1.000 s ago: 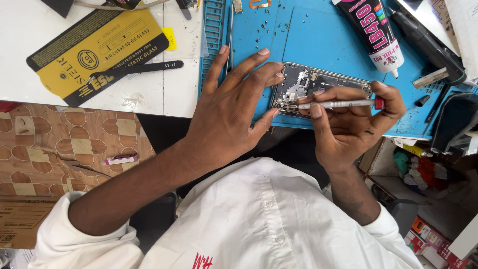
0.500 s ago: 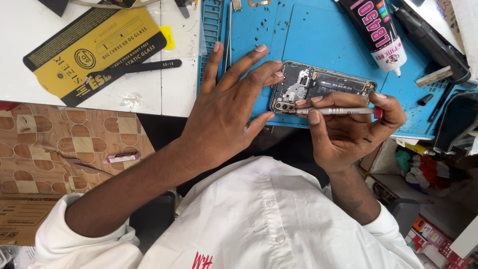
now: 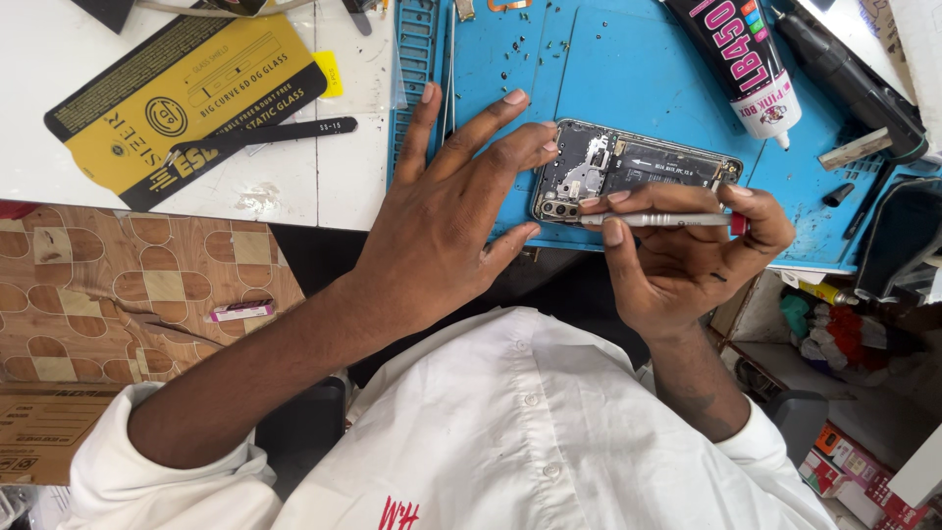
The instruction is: The person uses a screwdriver to remove screws from the internal frame of a disassembled smartphone. They then use their fingers to lift and remove a small metal bracket from the camera area. The phone remains open on the workbench throughout the clip.
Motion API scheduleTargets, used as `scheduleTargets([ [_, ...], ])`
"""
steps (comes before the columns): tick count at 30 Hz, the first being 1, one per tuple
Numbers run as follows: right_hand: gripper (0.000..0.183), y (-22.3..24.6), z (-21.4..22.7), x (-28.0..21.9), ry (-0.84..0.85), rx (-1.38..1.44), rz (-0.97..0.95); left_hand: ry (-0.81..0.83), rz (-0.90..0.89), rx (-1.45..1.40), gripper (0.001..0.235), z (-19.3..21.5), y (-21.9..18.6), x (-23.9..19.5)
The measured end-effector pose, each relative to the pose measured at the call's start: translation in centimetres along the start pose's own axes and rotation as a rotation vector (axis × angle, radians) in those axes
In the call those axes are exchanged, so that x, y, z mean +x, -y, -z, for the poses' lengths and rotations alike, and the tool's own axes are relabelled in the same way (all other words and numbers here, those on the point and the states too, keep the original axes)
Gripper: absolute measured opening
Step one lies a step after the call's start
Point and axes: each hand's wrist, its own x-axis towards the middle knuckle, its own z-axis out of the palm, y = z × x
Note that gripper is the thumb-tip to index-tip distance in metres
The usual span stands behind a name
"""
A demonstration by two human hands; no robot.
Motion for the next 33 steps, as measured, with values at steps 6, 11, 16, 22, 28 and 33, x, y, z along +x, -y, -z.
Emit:
scheduleTargets([
  [6, 0.071, 0.1, 0.2, -0.3, -0.098, 0.014, -0.099, -0.021, -0.003, 0.013, 0.050, 0.4, 0.1, -0.1],
  [11, 0.069, 0.5, 0.6, -0.3, -0.092, 0.050, -0.153, -0.025, 0.032, 0.029, 0.062, 0.3, 0.0, 0.9],
  [16, 0.068, 0.7, 0.8, 0.0, -0.041, 0.078, -0.185, -0.034, 0.078, 0.012, 0.074, 0.0, -0.3, 2.2],
  [22, 0.071, 0.7, 0.6, 0.1, 0.008, 0.075, -0.177, -0.069, 0.077, 0.030, 0.087, -0.1, -0.5, 3.4],
  [28, 0.072, 0.1, 0.5, 0.2, -0.005, 0.065, -0.149, -0.029, 0.124, 0.076, 0.097, 0.3, -0.1, 3.3],
  [33, 0.069, -0.1, 0.8, 0.3, -0.036, 0.103, -0.177, -0.019, 0.161, 0.005, 0.107, 0.8, 1.0, 2.5],
])
